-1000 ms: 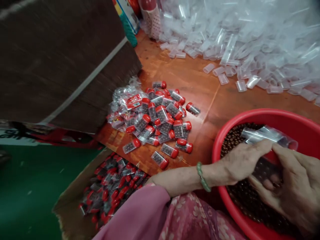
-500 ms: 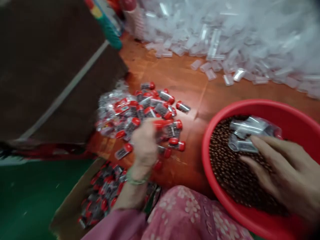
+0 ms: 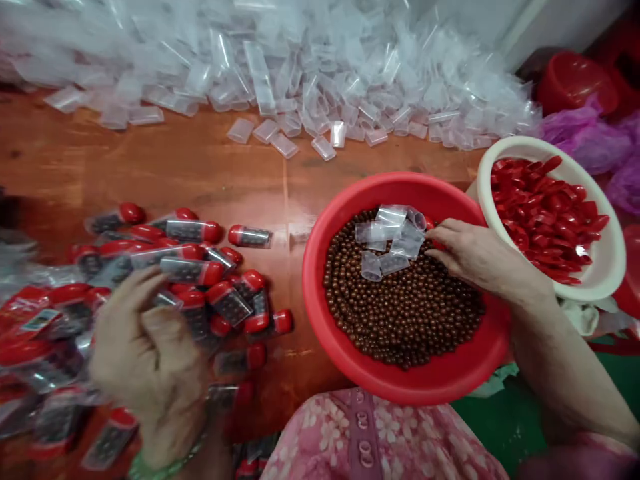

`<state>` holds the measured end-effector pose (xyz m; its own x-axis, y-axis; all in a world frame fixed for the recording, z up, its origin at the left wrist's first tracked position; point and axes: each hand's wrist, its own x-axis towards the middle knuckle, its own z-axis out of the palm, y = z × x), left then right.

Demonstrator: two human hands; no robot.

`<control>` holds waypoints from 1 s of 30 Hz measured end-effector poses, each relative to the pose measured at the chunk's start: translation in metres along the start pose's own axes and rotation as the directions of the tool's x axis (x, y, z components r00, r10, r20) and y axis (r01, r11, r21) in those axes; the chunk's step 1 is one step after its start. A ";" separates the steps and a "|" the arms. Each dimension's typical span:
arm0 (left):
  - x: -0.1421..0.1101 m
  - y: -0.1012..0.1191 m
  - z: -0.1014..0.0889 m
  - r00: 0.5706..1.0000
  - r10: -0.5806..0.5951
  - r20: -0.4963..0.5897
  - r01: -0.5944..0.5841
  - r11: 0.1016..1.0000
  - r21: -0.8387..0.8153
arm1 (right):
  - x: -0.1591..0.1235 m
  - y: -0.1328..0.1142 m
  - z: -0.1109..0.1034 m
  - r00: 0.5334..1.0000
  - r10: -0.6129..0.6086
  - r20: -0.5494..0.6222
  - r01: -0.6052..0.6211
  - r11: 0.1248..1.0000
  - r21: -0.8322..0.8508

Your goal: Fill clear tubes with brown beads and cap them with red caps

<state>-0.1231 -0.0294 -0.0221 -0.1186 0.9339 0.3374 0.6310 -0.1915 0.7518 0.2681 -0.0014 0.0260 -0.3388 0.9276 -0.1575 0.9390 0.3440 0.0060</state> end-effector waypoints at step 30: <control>0.006 0.077 0.099 0.807 0.514 0.291 -0.480 0.858 -0.184 | -0.030 -0.010 0.011 0.955 -0.105 0.277 0.127 0.990 -0.064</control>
<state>0.0006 -0.0088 -0.0179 0.4518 0.7430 0.4937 0.4570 -0.6681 0.5872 0.2691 -0.0340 0.0194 -0.4054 0.8095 -0.4247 0.8825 0.4677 0.0490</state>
